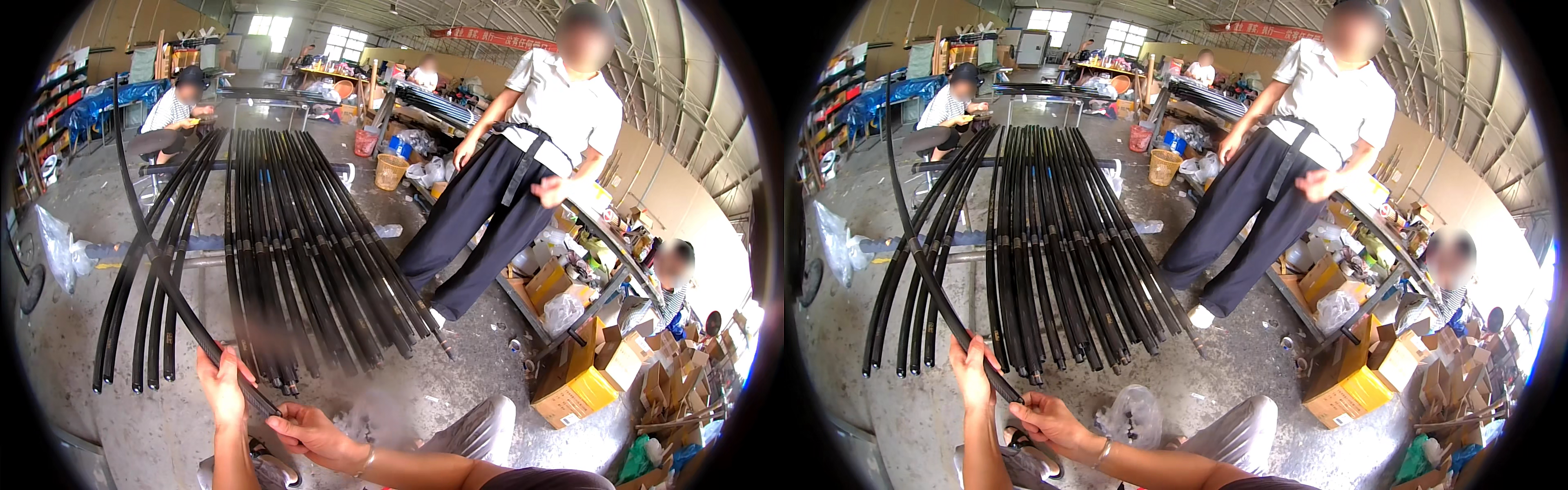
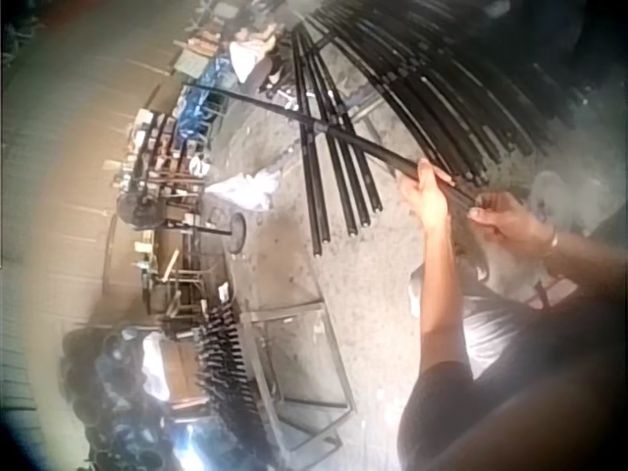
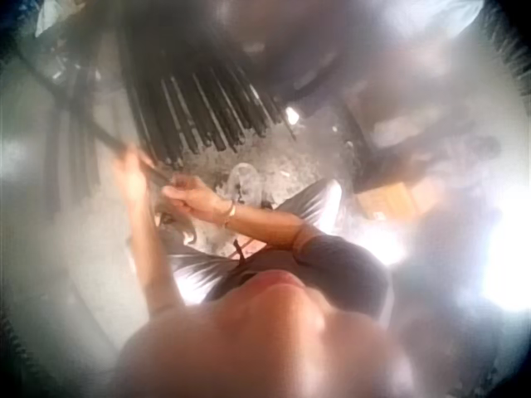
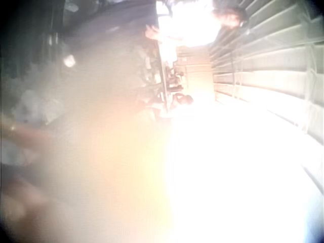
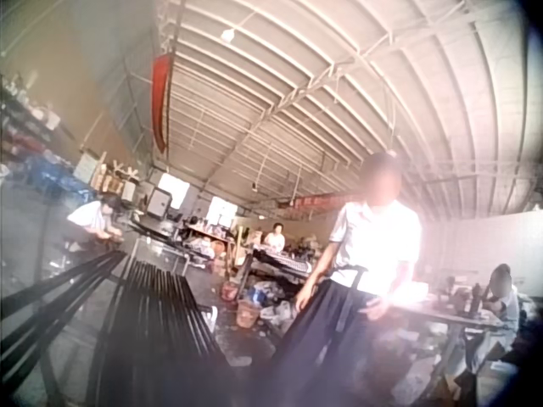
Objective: The person sits on the floor and repeatedly picks up long black poles, attaches small black caps to the ends, and places them back on a metal rack. The process is repetitive and involves handling the poles one at a time.
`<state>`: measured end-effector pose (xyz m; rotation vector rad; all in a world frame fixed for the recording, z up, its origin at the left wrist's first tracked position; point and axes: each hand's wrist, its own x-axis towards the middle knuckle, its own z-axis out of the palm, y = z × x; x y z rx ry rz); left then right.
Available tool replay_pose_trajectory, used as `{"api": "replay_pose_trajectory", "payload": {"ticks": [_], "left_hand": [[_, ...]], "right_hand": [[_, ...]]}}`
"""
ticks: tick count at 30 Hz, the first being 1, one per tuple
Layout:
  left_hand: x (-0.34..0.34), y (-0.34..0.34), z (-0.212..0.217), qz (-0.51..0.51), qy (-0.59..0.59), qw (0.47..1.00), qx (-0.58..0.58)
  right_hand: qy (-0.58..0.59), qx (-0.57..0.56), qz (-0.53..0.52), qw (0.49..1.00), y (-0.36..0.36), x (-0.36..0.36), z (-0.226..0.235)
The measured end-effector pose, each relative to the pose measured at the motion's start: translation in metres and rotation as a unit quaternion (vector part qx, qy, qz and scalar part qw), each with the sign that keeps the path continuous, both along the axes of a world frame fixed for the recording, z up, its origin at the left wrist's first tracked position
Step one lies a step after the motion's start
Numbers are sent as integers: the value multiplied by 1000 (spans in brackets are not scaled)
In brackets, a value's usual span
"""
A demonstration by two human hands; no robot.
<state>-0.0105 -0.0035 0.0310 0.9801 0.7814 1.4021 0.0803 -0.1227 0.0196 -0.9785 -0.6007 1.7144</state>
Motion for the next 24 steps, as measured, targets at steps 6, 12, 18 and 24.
{"api": "replay_pose_trajectory", "payload": {"ticks": [6,12,18,24], "left_hand": [[-4,2,-1,11,8,1000,4],[-7,3,1,14,0,1000,-8],[-7,2,2,15,8,1000,-11],[-7,0,2,1,-2,1000,-15]], "right_hand": [[358,-53,120,925,1,0,-9],[330,-118,83,933,-1,3,7],[359,-68,104,925,0,2,-12],[320,-92,97,938,1,1,-8]]}}
